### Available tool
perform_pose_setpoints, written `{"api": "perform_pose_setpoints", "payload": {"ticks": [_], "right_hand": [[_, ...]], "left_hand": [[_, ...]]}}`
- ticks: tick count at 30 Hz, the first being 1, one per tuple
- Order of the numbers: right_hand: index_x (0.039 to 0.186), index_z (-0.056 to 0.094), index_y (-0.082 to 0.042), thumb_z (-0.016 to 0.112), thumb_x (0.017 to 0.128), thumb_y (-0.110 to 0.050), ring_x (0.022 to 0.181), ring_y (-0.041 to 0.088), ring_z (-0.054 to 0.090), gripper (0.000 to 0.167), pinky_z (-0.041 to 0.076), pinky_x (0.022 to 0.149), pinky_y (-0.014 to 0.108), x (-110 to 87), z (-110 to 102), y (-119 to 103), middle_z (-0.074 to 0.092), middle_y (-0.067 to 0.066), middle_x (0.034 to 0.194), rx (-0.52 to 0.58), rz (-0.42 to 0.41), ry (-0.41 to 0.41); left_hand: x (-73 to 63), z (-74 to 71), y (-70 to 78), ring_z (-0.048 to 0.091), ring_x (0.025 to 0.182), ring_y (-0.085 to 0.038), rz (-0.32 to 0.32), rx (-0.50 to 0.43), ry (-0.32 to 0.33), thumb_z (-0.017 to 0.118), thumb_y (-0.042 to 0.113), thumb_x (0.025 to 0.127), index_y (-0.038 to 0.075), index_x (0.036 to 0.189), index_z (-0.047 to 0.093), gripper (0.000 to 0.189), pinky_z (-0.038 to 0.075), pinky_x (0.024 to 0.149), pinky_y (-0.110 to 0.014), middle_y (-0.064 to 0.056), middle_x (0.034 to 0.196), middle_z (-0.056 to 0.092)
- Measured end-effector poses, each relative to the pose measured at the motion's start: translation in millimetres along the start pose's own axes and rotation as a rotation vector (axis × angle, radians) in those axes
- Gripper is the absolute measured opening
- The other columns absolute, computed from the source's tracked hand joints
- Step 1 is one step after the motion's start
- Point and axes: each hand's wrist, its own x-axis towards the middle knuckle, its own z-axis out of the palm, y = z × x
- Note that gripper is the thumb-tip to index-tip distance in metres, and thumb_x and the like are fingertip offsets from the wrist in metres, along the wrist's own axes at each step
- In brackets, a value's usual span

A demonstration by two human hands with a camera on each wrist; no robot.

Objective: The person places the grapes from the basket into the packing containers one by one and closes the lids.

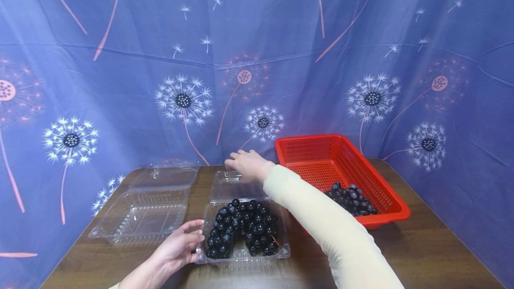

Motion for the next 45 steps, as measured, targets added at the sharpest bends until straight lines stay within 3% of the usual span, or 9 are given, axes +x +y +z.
{"api": "perform_pose_setpoints", "payload": {"ticks": [9, 24, 37, 45], "right_hand": [[0.117, 0.054, -0.026, 0.076, 0.073, -0.028, 0.108, 0.019, 0.051, 0.048, 0.047, 0.084, 0.044, 20.4, 7.8, -5.9, 0.055, -0.004, 0.114, 0.012, 0.047, 0.001], [0.112, 0.055, -0.024, 0.077, 0.072, -0.027, 0.106, 0.022, 0.052, 0.047, 0.047, 0.083, 0.047, 30.7, 30.3, 5.3, 0.055, -0.003, 0.111, 0.034, 0.172, 0.039], [0.125, 0.053, -0.023, 0.078, 0.073, -0.022, 0.114, 0.028, 0.049, 0.058, 0.046, 0.088, 0.054, 25.7, 45.5, 11.8, 0.052, 0.004, 0.125, 0.067, 0.273, -0.025], [0.118, 0.054, -0.024, 0.079, 0.072, -0.028, 0.116, 0.028, 0.048, 0.052, 0.045, 0.091, 0.056, 18.9, 57.2, 18.2, 0.053, 0.003, 0.125, 0.075, 0.323, -0.098]], "left_hand": [[-1.7, -2.1, -1.2, 0.043, 0.069, -0.008, 0.005, -0.003, -0.019, 0.052, -0.007, 0.083, 0.000, 0.126, 0.034, 0.047, 0.041, 0.059, -0.020, 0.000, 0.089, 0.042], [-0.7, -4.2, -3.3, 0.043, 0.069, -0.007, 0.015, -0.011, -0.024, 0.052, -0.007, 0.083, 0.003, 0.122, 0.038, 0.042, 0.041, 0.059, -0.019, 0.002, 0.087, 0.043], [-3.9, -9.2, -5.5, 0.044, 0.073, -0.007, 0.010, 0.011, -0.040, 0.053, -0.004, 0.084, 0.003, 0.125, 0.037, 0.045, 0.043, 0.062, -0.020, 0.000, 0.092, 0.041], [-5.2, -8.9, -5.1, 0.046, 0.073, -0.006, 0.007, 0.017, -0.051, 0.052, -0.004, 0.085, 0.001, 0.127, 0.035, 0.046, 0.044, 0.061, -0.019, 0.000, 0.091, 0.042]]}}
